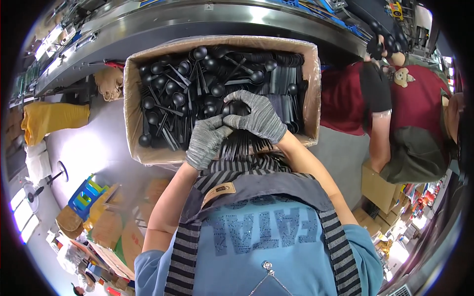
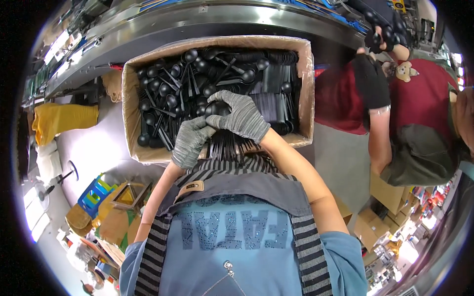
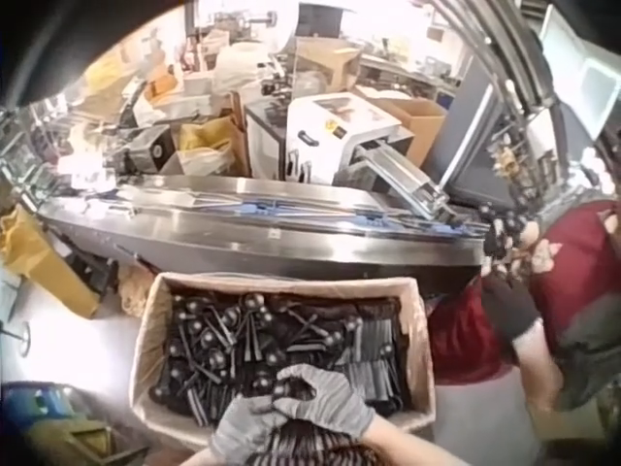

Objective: Sort and pack black plastic components into a cardboard box at a warehouse packing station.

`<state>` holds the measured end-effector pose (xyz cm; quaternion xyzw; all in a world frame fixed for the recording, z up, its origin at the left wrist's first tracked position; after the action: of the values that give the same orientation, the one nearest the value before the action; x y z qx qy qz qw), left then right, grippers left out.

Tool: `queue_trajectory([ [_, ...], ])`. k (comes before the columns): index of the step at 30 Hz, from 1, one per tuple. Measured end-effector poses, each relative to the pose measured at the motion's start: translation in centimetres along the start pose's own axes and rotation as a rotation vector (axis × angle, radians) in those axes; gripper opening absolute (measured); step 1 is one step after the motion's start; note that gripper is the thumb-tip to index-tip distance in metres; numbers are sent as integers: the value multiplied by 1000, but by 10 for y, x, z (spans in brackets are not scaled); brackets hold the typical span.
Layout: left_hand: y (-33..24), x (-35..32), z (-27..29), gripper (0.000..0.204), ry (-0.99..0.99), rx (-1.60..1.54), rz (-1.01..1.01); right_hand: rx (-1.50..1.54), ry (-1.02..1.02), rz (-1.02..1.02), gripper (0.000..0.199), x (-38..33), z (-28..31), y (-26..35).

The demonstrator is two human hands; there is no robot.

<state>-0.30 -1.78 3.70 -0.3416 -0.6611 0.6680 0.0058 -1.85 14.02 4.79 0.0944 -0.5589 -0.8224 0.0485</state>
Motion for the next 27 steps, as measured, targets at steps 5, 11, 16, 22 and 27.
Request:
queue_trajectory([
  [5, 0, -6, 5, 11, 35, 162, 38, -34, -14, -26, 48, -4, 4, 0],
  [11, 12, -9, 5, 11, -17, -364, 195, -8, 51, -120, 46, -11, -3, 10],
  [16, 21, -7, 10, 12, -27, -369, 216, 136, 21, -91, 43, -14, 0, 9],
  [22, -1, -18, 0, 13, -294, 323, -593, 63, -48, 2, 38, -22, 4, 12],
  [27, 1, -33, -20, 21, -159, 486, -543, 37, 6, -145, 28, -32, 11, 22],
])
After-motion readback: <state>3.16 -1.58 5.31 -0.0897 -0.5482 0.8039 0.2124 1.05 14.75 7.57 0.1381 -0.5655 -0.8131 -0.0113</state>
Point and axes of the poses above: each hand's wrist, its own x-axis towards the middle knuckle, its own z-axis out of the back of the hand, y = z × x, the point moved 4 cm from there along x, towards the middle knuckle
